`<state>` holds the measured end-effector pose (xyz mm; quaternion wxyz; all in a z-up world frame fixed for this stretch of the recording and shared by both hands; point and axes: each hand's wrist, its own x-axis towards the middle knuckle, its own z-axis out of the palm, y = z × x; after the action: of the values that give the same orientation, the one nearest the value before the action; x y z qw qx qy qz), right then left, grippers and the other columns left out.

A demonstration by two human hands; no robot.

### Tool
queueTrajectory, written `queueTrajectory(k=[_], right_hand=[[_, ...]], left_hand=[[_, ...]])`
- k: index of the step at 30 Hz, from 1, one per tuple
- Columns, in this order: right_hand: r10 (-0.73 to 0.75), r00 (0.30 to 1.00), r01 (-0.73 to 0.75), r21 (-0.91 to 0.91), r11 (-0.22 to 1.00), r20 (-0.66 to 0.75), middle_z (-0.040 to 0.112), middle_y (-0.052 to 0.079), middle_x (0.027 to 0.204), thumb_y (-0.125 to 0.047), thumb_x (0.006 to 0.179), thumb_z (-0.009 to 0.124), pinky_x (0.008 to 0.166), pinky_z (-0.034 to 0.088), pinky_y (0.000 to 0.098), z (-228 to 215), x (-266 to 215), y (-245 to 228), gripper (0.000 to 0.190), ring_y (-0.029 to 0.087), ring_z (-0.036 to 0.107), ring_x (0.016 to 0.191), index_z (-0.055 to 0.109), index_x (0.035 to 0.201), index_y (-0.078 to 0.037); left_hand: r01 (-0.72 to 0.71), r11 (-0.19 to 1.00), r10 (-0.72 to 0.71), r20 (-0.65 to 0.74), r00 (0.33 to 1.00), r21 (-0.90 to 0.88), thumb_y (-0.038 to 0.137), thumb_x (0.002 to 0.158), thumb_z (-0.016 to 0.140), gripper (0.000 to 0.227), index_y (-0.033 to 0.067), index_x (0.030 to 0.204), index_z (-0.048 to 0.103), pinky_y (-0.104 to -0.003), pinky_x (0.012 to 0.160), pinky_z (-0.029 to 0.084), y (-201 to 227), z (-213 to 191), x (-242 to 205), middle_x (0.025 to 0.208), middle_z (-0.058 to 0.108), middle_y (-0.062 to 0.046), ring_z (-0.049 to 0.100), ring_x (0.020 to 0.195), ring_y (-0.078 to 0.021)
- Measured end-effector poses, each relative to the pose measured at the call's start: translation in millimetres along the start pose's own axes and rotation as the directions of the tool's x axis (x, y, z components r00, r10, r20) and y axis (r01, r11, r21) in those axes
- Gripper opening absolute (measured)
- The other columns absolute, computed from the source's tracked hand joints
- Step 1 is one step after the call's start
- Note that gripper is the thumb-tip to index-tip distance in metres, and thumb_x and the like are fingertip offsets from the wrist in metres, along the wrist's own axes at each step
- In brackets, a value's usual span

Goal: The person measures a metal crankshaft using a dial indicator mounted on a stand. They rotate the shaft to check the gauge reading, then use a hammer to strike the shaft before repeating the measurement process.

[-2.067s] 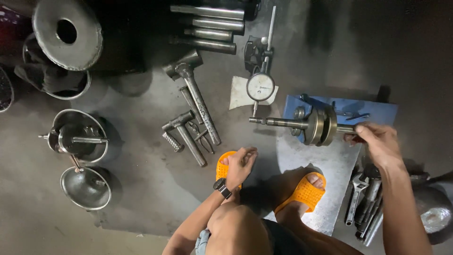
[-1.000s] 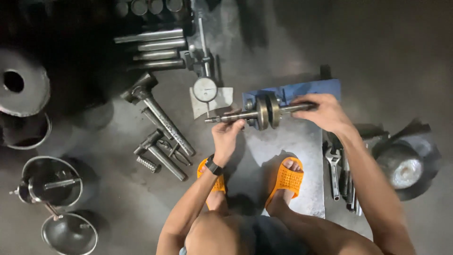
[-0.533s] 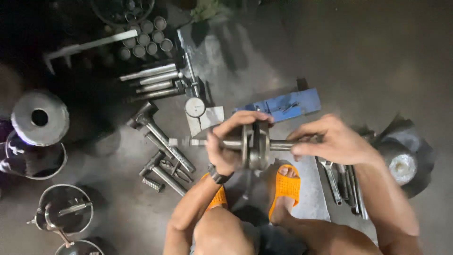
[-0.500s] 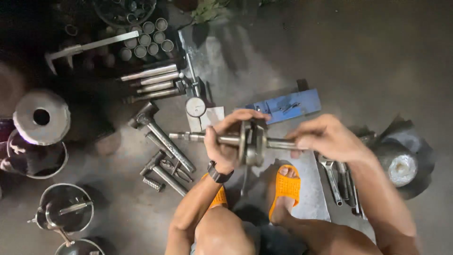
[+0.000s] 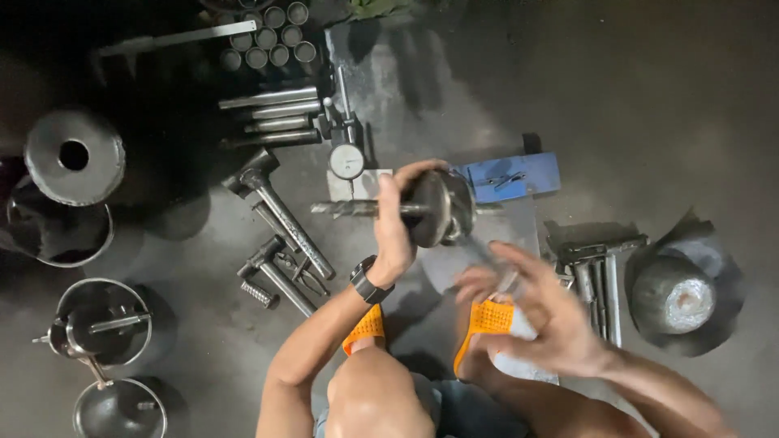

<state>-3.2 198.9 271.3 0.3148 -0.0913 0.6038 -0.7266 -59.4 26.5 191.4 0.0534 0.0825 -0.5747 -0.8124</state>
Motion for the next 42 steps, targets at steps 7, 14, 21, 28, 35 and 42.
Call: queueTrajectory(k=[7,14,21,28,35,42], right_hand=[[-0.315,0.940,0.327,-0.599,0.731,0.129,0.056,0.007,0.082,-0.021,0.074,0.066,0.061,0.042,0.0238,-56,39,-34,0.031,0.013,0.050,0.065,0.064,0.099,-0.005],[-0.338,0.870,0.488,-0.540,0.685,0.358,0.072,0.007,0.083,-0.017,0.065,0.073,0.062,0.066,0.0216,-35,58,-48,0.026,0.016,0.075,0.069,0.066,0.088,-0.007],[-0.498,0.867,0.411,-0.571,0.711,0.005,0.066,0.018,0.087,-0.010,0.067,0.069,0.065,0.062,0.0203,-33,54,-17,0.029,0.022,0.071,0.079,0.060,0.090,0.004],[-0.566,0.823,0.442,-0.690,0.573,0.057,0.065,0.019,0.086,-0.011,0.070,0.070,0.068,0.057,0.0249,-38,79,2,0.027,0.025,0.069,0.079,0.061,0.089,0.007],[-0.544,0.834,0.442,-0.706,0.554,0.095,0.065,0.021,0.086,-0.010,0.074,0.070,0.074,0.054,0.0293,-38,97,5,0.024,0.027,0.067,0.080,0.062,0.087,0.008],[-0.517,0.856,0.393,-0.614,0.685,-0.028,0.066,0.017,0.079,0.004,0.072,0.074,0.064,0.053,0.0325,-41,108,17,0.013,0.025,0.067,0.074,0.066,0.083,0.005]], left_hand=[[0.569,0.764,-0.642,0.450,0.620,0.306,0.075,0.066,0.013,0.087,0.0123,0.086,0.070,-0.032,0.084,0.048,39,15,35,0.091,0.071,-0.013,0.066,0.082,-0.0221],[0.318,0.730,-0.669,0.729,0.145,0.606,0.076,0.054,0.015,0.067,0.0157,0.056,0.044,-0.023,0.054,0.042,28,27,65,0.054,0.048,0.003,0.044,0.048,-0.0084],[0.334,0.933,-0.356,0.202,0.912,0.137,0.035,0.087,0.048,0.038,0.0006,0.096,0.061,-0.019,0.051,0.050,-8,-59,21,0.080,0.066,-0.011,0.059,0.057,-0.0110],[0.023,0.966,-0.033,0.032,0.999,0.258,0.027,0.079,0.067,0.042,0.0056,0.113,0.058,-0.019,0.061,0.039,-83,-87,-42,0.087,0.056,0.001,0.045,0.069,-0.0062],[0.076,0.996,-0.077,-0.022,0.997,-0.055,0.018,0.077,0.072,0.036,0.0027,0.108,0.061,-0.020,0.057,0.044,-99,-69,-39,0.114,0.060,-0.010,0.050,0.069,-0.0076],[0.120,0.991,-0.130,-0.175,0.976,-0.066,0.007,0.078,0.070,0.007,0.0008,0.079,0.066,-0.020,0.040,0.046,-99,-63,-32,0.062,0.056,-0.005,0.050,0.050,-0.0081]])
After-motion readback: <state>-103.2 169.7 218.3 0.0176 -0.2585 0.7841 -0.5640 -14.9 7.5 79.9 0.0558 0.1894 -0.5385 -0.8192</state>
